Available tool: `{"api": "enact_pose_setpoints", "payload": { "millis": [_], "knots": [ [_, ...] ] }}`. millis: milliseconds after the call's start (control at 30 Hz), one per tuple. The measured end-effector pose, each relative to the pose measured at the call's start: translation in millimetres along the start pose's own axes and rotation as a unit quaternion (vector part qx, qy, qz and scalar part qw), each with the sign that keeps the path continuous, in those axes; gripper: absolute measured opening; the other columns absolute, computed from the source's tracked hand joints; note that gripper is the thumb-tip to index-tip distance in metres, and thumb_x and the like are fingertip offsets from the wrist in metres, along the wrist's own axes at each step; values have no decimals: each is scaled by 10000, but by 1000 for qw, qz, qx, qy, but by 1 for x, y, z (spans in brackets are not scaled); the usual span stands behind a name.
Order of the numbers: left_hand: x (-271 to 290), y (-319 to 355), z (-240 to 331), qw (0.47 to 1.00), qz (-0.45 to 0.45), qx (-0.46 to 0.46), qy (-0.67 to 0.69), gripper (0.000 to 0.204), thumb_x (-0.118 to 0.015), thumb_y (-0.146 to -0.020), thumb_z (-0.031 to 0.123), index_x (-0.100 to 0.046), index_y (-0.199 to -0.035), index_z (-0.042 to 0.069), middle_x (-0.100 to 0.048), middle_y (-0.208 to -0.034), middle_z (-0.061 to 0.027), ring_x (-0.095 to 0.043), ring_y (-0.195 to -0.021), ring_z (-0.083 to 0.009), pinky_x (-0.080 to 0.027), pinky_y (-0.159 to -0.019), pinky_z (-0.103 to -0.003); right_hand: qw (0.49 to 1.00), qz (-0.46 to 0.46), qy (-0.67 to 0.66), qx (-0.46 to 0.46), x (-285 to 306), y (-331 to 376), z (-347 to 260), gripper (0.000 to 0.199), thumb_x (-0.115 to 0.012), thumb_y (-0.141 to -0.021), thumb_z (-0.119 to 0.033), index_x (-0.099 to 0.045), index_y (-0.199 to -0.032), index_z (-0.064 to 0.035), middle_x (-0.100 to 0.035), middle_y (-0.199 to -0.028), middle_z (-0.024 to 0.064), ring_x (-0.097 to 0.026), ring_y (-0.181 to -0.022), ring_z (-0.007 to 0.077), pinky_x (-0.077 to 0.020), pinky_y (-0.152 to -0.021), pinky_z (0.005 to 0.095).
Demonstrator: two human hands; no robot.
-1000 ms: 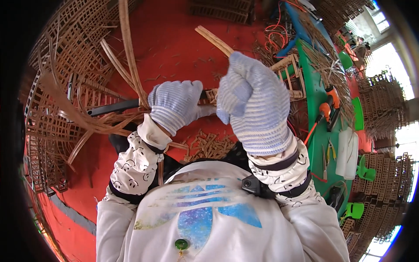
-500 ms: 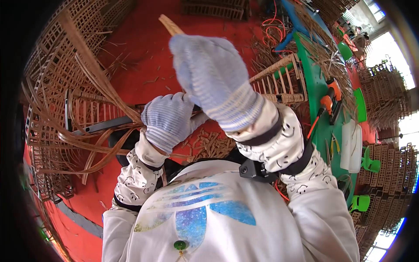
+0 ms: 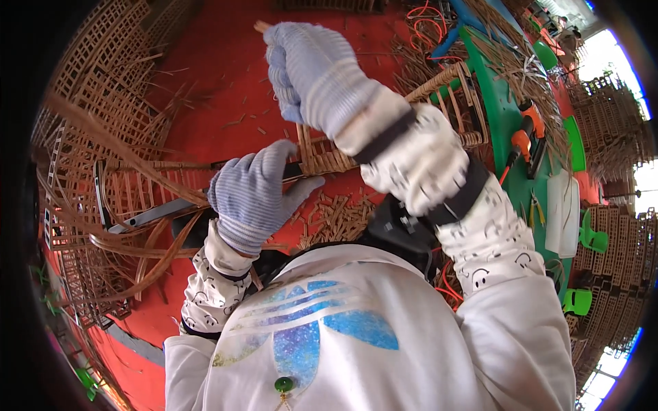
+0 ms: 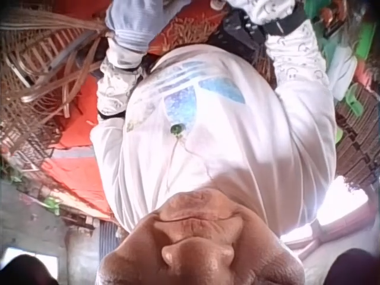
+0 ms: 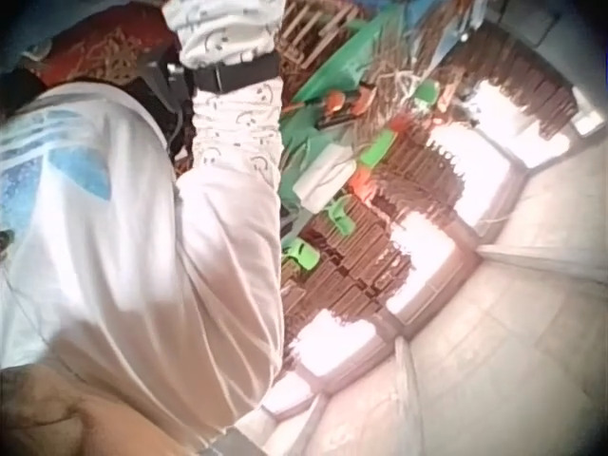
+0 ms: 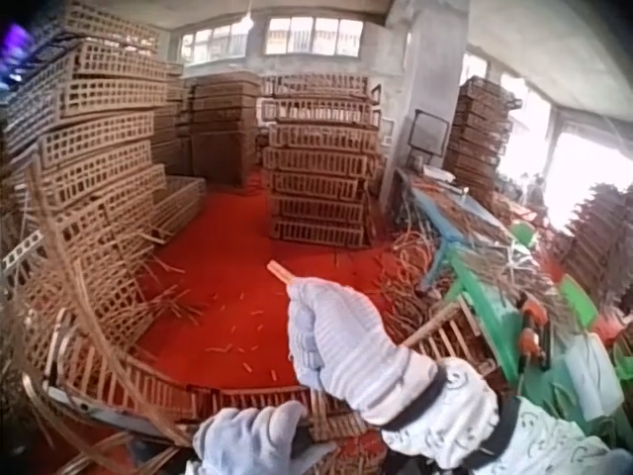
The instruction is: Weaving bamboo or wood strips onto a structural frame to create furniture or baskets.
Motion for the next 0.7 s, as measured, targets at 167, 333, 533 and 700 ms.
{"api": "enact_pose_setpoints", "payload": {
  "millis": [167,333,533,700],
  "knots": [
    [8,-2,1,999,-8,9,52,485,-733,-642,275,-576,-1073,118,-603,-858,-52,-600,-621,-227,-472,-561,-323,987,29,61,-144,11,-49,33,371,-480,-866,-305,-377,-539,-165,-335,-415,-11,-287,-308,149,-250,-308,323],
    [18,-12,3,970,-176,100,136,360,-638,-666,98,-607,-1024,123,-592,-954,-99,-622,-692,-272,-500,-618,-370,952,-20,224,-207,23,-64,59,356,-468,-867,-358,-483,-625,-98,-428,-499,-2,-404,-392,140,-358,-386,351],
    [19,-18,-25,934,-213,85,272,300,-585,-711,85,-589,-1006,31,-597,-913,-151,-598,-781,-318,-499,-698,-328,732,8,648,209,30,8,26,486,-545,-815,-445,-522,-1069,-32,-608,-987,193,-584,-932,363,-457,-802,428],
    [7,-35,-41,939,-207,-134,241,264,-516,-813,111,-573,-1064,53,-612,-972,-126,-598,-834,-275,-482,-778,-344,662,-104,650,357,46,70,41,368,-710,-695,-223,-547,-991,-76,-565,-937,110,-589,-818,290,-485,-683,365]
  ]
}}
Point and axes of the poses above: each hand's wrist, its own y-axis away from the middle knuckle, its own x-axis out of the back of the hand, z = x × y, the point moved 2 cm from there along -y, towards the middle knuckle
